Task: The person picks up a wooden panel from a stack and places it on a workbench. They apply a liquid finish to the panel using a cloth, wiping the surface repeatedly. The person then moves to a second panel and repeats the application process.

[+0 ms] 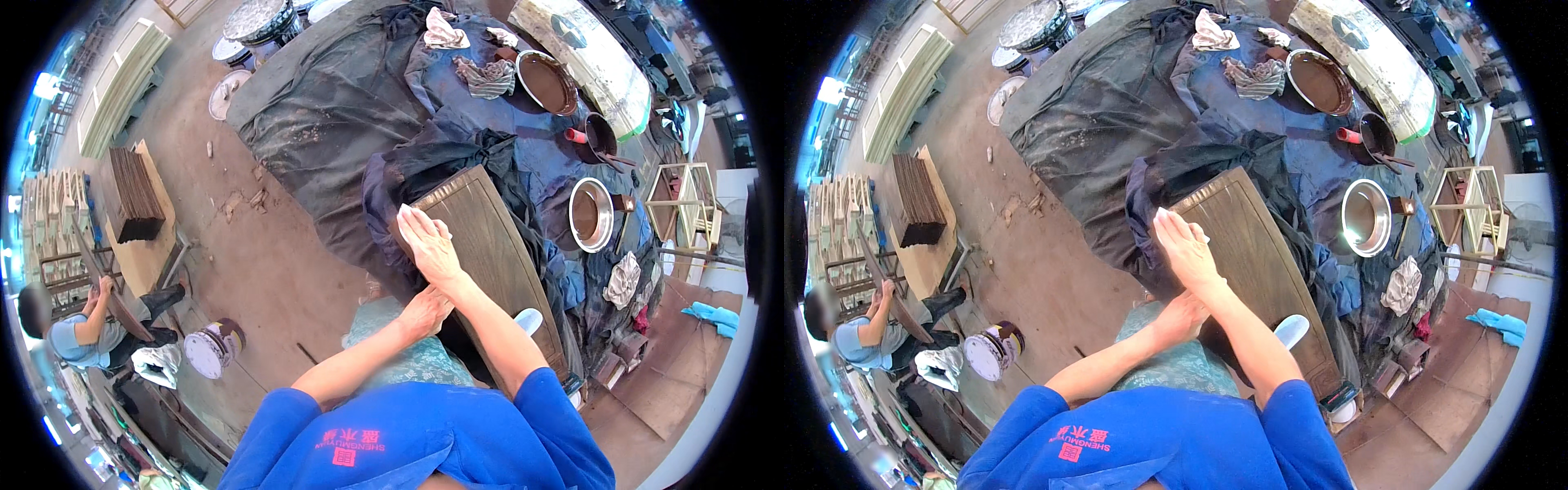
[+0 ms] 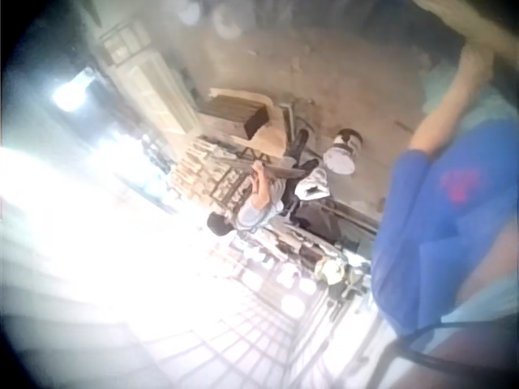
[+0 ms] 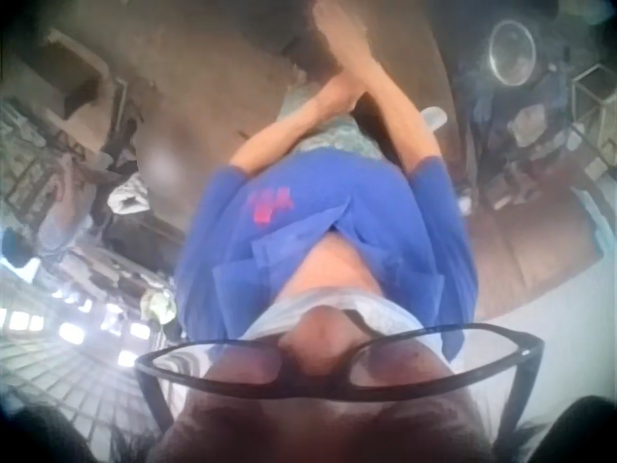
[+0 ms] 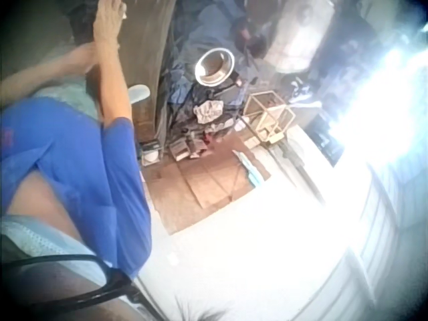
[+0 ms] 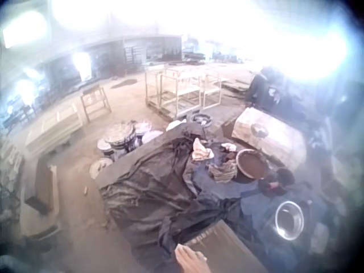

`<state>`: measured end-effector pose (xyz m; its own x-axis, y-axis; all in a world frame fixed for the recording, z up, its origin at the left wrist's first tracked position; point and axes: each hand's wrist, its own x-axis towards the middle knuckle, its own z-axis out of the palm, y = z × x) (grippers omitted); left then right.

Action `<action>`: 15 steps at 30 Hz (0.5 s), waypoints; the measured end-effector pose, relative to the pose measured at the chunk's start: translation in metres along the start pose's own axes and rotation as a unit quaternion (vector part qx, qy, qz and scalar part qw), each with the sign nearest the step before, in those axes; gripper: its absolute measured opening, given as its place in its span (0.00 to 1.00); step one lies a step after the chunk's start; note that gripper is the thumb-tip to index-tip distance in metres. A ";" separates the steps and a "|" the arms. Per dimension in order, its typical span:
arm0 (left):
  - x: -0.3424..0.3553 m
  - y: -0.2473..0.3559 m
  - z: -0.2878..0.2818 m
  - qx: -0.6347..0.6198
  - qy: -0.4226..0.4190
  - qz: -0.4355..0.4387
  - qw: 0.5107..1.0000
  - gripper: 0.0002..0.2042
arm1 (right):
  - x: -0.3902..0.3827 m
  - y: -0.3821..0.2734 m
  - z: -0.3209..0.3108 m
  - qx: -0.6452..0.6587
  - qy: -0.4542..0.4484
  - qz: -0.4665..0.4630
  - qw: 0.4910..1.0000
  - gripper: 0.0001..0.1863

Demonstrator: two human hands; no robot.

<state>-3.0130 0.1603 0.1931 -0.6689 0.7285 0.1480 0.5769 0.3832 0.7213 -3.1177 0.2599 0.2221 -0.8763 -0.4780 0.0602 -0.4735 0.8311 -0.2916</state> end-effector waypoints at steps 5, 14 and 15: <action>0.002 0.004 0.004 0.013 -0.031 -0.014 0.999 0.33 | -0.051 0.013 0.010 0.012 0.032 -0.001 0.999 0.31; -0.002 0.004 0.005 0.002 -0.068 -0.053 0.996 0.33 | -0.035 -0.003 0.011 0.000 0.018 0.000 1.000 0.31; -0.002 0.004 0.004 -0.016 -0.039 -0.047 0.998 0.33 | -0.038 -0.005 0.009 -0.002 0.009 -0.002 1.000 0.31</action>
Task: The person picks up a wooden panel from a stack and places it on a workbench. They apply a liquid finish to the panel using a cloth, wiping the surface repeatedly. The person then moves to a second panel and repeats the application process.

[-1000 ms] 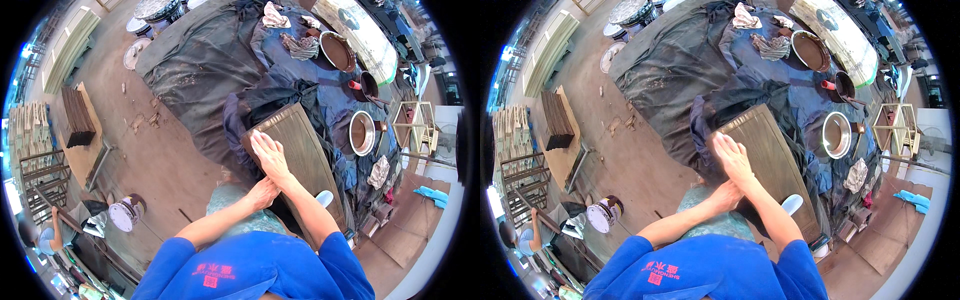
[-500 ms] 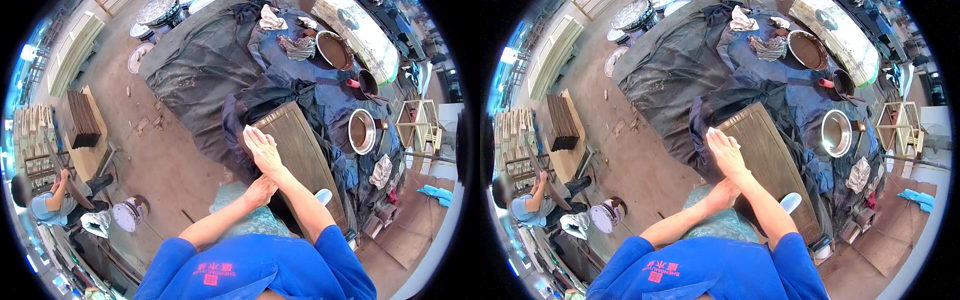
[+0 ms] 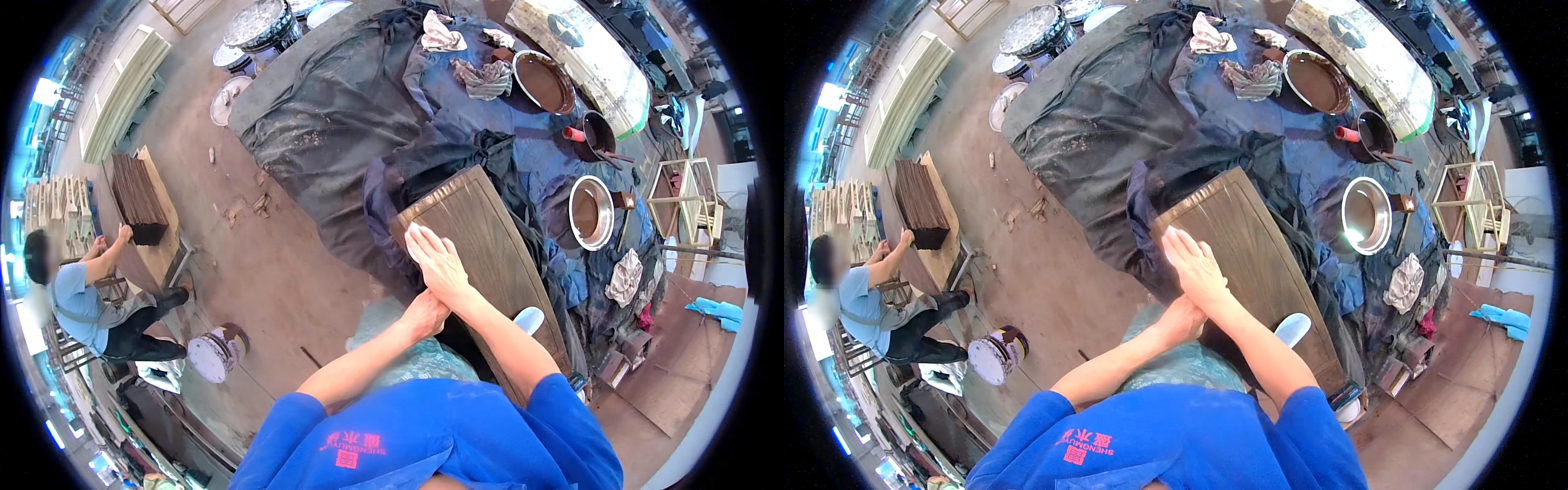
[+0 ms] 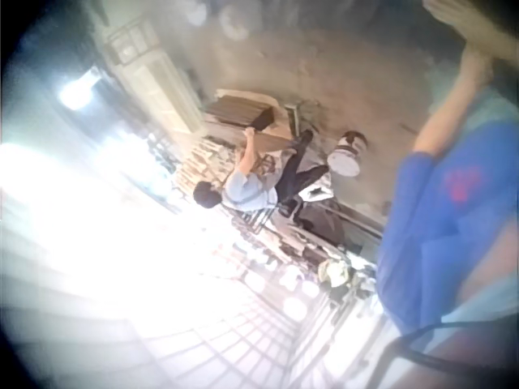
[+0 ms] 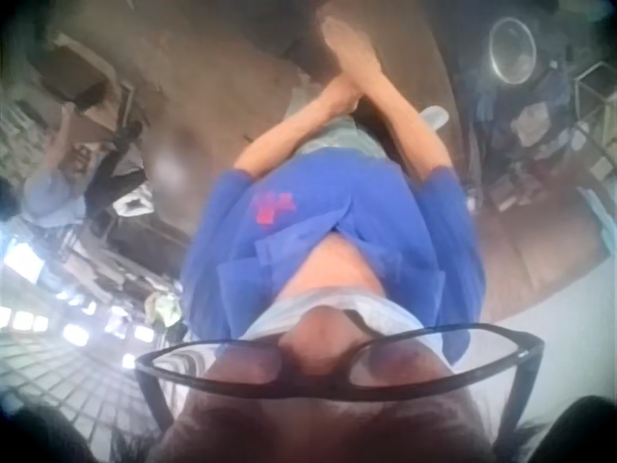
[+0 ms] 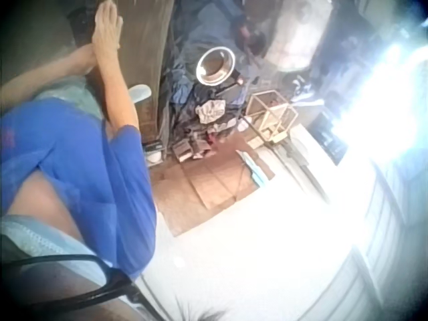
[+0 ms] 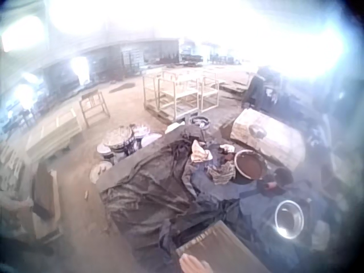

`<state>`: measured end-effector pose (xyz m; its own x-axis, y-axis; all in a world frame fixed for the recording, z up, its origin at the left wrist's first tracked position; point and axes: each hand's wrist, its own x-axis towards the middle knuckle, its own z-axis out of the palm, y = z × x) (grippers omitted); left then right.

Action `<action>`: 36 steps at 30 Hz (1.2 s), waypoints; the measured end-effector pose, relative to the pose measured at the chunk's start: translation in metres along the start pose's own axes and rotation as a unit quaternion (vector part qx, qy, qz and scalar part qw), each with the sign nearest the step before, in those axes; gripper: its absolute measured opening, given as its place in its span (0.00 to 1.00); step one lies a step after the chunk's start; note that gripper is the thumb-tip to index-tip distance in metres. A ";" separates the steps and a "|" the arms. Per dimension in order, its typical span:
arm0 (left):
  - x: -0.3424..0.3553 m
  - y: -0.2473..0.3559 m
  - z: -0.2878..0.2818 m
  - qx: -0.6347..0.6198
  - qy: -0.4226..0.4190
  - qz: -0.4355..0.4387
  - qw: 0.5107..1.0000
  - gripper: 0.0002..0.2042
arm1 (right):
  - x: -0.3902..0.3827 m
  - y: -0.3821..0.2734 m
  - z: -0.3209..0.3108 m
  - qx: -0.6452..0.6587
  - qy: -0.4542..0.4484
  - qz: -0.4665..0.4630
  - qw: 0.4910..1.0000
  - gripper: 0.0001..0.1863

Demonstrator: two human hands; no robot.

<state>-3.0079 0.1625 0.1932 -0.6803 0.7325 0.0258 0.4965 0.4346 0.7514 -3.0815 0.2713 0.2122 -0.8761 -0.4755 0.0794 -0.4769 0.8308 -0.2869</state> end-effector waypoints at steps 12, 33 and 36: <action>0.000 0.001 -0.005 0.026 0.032 0.037 0.998 0.30 | 0.012 0.011 -0.004 0.000 0.050 0.039 0.998 0.31; 0.006 0.006 -0.022 0.023 0.039 0.057 0.997 0.32 | 0.019 0.029 -0.007 -0.032 0.071 0.054 0.996 0.32; 0.008 0.004 -0.022 0.028 0.033 0.057 0.997 0.32 | 0.059 0.037 0.001 -0.046 0.044 0.066 0.996 0.32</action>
<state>-3.0231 0.1588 0.2109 -0.6517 0.7428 0.1535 0.6001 0.3812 0.7033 -3.1512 0.2739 0.2056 -0.9323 -0.3370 0.1315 -0.3585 0.9093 -0.2115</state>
